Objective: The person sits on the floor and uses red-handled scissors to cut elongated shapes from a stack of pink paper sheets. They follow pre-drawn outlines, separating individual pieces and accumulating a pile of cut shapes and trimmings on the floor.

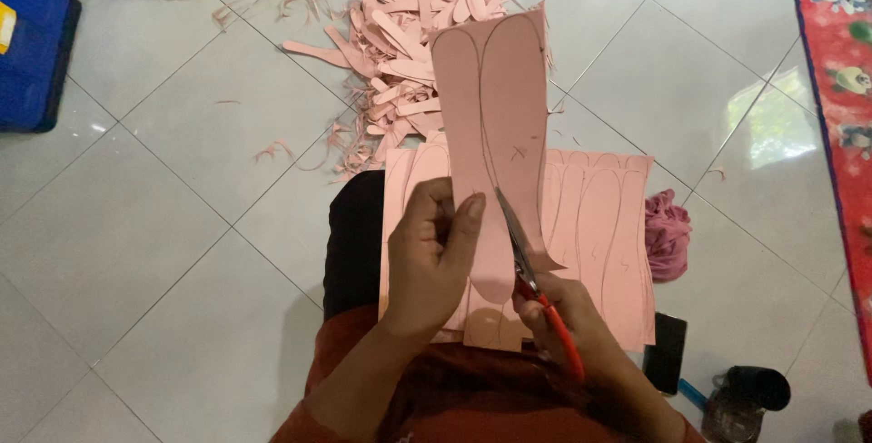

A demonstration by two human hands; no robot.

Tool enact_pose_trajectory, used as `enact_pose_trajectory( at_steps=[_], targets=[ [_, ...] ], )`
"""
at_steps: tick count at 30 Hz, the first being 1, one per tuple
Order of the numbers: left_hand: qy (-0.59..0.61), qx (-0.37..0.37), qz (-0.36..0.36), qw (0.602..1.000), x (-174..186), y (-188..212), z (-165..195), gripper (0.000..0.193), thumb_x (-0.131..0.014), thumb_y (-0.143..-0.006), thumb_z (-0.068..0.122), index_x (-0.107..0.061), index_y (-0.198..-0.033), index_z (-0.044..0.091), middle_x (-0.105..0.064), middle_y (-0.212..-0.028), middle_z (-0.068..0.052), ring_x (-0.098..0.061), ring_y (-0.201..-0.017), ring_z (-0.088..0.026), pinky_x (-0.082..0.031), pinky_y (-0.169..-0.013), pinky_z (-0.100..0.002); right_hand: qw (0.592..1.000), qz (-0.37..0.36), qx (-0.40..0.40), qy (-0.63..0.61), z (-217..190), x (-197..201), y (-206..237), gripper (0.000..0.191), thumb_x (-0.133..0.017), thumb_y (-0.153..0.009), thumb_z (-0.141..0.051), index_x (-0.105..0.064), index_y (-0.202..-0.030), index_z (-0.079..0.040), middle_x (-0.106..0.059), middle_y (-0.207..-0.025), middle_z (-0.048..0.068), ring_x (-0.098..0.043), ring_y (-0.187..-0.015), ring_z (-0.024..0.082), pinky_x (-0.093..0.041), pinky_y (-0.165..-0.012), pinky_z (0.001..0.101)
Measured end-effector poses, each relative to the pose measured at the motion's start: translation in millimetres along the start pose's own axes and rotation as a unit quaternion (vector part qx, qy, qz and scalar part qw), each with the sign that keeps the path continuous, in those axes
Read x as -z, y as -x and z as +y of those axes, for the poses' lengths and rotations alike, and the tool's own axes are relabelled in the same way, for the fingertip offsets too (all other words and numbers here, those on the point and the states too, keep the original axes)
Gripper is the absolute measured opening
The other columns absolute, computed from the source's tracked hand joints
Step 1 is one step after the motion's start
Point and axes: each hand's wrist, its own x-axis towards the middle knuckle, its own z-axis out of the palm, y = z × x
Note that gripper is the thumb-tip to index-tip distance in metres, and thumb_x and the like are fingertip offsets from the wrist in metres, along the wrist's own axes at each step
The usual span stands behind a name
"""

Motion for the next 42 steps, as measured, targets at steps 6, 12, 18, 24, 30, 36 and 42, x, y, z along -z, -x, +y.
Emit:
enact_pose_trajectory(
  at_steps=[6, 12, 18, 24, 30, 36, 42],
  targets=[
    [-0.062, -0.085, 0.053, 0.993, 14, -4, 4, 0.029, -0.064, -0.105, 0.017, -0.059, -0.129, 0.001, -0.065, -0.098, 0.0, -0.053, -0.072, -0.001, -0.047, -0.061, -0.02, 0.993, -0.12, -0.021, -0.006, -23, 16, 12, 0.055, -0.058, -0.086, -0.054, -0.063, -0.111, -0.005, -0.044, -0.063, 0.0, -0.045, -0.057, 0.012, -0.038, -0.052, 0.0304],
    [-0.147, -0.05, 0.004, 0.988, 14, 4, 10, 0.03, -0.067, -0.102, 0.019, -0.064, -0.128, 0.006, -0.071, -0.099, 0.003, -0.061, -0.064, 0.0, -0.048, -0.053, -0.019, 0.98, -0.139, -0.015, -0.144, -28, 8, 15, 0.061, -0.057, -0.088, -0.05, -0.06, -0.125, -0.001, -0.045, -0.074, 0.003, -0.044, -0.064, 0.014, -0.037, -0.055, 0.03],
    [-0.023, 0.072, -0.068, 0.995, 4, 11, 6, 0.029, -0.066, -0.101, 0.018, -0.061, -0.126, 0.005, -0.06, -0.084, 0.002, -0.05, -0.061, 0.0, -0.042, -0.048, -0.019, 0.997, -0.05, -0.057, -0.031, -21, 5, 13, 0.061, -0.051, -0.088, -0.048, -0.052, -0.136, -0.011, -0.06, -0.088, 0.005, -0.059, -0.079, 0.014, -0.054, -0.067, 0.0298],
    [0.046, 0.097, -0.06, 0.992, 2, 14, -4, 0.029, -0.066, -0.099, 0.012, -0.06, -0.127, 0.004, -0.054, -0.085, 0.002, -0.045, -0.059, 0.0, -0.038, -0.047, -0.019, 0.998, -0.048, 0.004, -0.048, -6, -4, 5, 0.054, -0.052, -0.093, -0.046, -0.054, -0.126, -0.002, -0.055, -0.07, 0.006, -0.053, -0.058, 0.018, -0.046, -0.051, 0.0328],
    [0.04, 0.098, -0.067, 0.992, 1, 13, -8, 0.028, -0.065, -0.101, 0.015, -0.059, -0.127, 0.005, -0.056, -0.085, 0.002, -0.047, -0.06, 0.0, -0.041, -0.048, -0.019, 0.999, -0.026, 0.029, -0.029, -3, -4, 1, 0.04, -0.053, -0.095, -0.04, -0.057, -0.102, 0.0, -0.052, -0.059, 0.002, -0.052, -0.049, 0.012, -0.045, -0.044, 0.0286],
    [0.025, 0.095, -0.061, 0.993, 2, 12, -10, 0.03, -0.065, -0.1, 0.018, -0.059, -0.127, 0.006, -0.056, -0.083, 0.003, -0.045, -0.058, 0.0, -0.039, -0.047, -0.019, 0.998, -0.011, 0.014, -0.052, 9, -6, -2, 0.034, -0.052, -0.096, -0.035, -0.056, -0.094, -0.002, -0.047, -0.056, 0.0, -0.046, -0.045, 0.011, -0.044, -0.041, 0.0294],
    [0.047, 0.083, -0.064, 0.993, 1, 10, -11, 0.029, -0.066, -0.102, 0.018, -0.06, -0.126, 0.004, -0.055, -0.086, 0.003, -0.046, -0.065, 0.0, -0.041, -0.054, -0.019, 0.998, 0.004, 0.036, -0.049, 19, -7, -3, 0.042, -0.053, -0.097, -0.045, -0.054, -0.086, -0.004, -0.047, -0.058, -0.003, -0.046, -0.047, 0.008, -0.042, -0.04, 0.0283]
  ],
)
